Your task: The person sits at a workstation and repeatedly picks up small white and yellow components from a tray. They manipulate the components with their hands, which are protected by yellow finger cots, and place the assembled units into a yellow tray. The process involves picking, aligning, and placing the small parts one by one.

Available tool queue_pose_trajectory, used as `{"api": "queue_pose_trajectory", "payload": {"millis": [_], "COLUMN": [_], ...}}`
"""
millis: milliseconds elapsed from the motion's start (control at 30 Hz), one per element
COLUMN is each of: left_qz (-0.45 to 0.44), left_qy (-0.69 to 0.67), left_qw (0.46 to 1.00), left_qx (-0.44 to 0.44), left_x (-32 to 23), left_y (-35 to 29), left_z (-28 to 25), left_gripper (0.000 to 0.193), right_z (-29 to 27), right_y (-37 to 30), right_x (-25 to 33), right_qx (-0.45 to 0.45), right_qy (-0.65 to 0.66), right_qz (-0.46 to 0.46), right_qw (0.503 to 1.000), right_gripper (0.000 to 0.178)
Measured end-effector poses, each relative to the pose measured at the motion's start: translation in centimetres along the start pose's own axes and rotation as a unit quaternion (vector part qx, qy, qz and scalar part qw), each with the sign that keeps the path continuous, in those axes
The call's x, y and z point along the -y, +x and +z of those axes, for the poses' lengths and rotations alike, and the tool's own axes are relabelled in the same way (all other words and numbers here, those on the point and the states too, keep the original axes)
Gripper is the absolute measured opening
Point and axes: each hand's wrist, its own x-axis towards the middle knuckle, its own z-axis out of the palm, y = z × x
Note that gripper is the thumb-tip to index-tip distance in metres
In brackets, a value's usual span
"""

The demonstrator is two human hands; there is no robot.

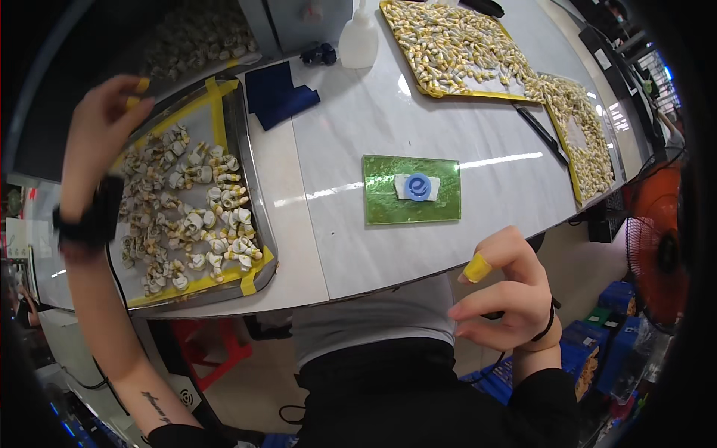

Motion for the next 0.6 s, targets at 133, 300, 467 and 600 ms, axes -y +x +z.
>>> {"api": "queue_pose_trajectory", "payload": {"millis": [133, 300, 467, 600], "left_qz": [0.046, 0.057, 0.034, 0.005], "left_qy": [0.171, 0.157, -0.047, -0.224], "left_qw": [0.984, 0.984, 0.997, 0.975], "left_qx": [0.011, -0.067, -0.054, -0.005], "left_x": [3.6, 5.3, 1.5, -5.2], "left_y": [5.9, 6.8, 4.1, -3.2], "left_z": [3.3, 5.3, 2.1, 2.4], "left_gripper": [0.044, 0.039, 0.03, 0.03], "right_z": [0.2, -1.2, -5.7, -10.6], "right_y": [0.3, -0.7, -0.1, 2.9], "right_x": [0.5, 0.1, 0.4, -3.2], "right_qx": [-0.011, -0.034, -0.106, -0.089], "right_qy": [-0.024, -0.064, -0.203, -0.358], "right_qz": [-0.012, -0.002, 0.046, 0.108], "right_qw": [1.0, 0.997, 0.972, 0.923], "right_gripper": [0.026, 0.025, 0.018, 0.008]}}
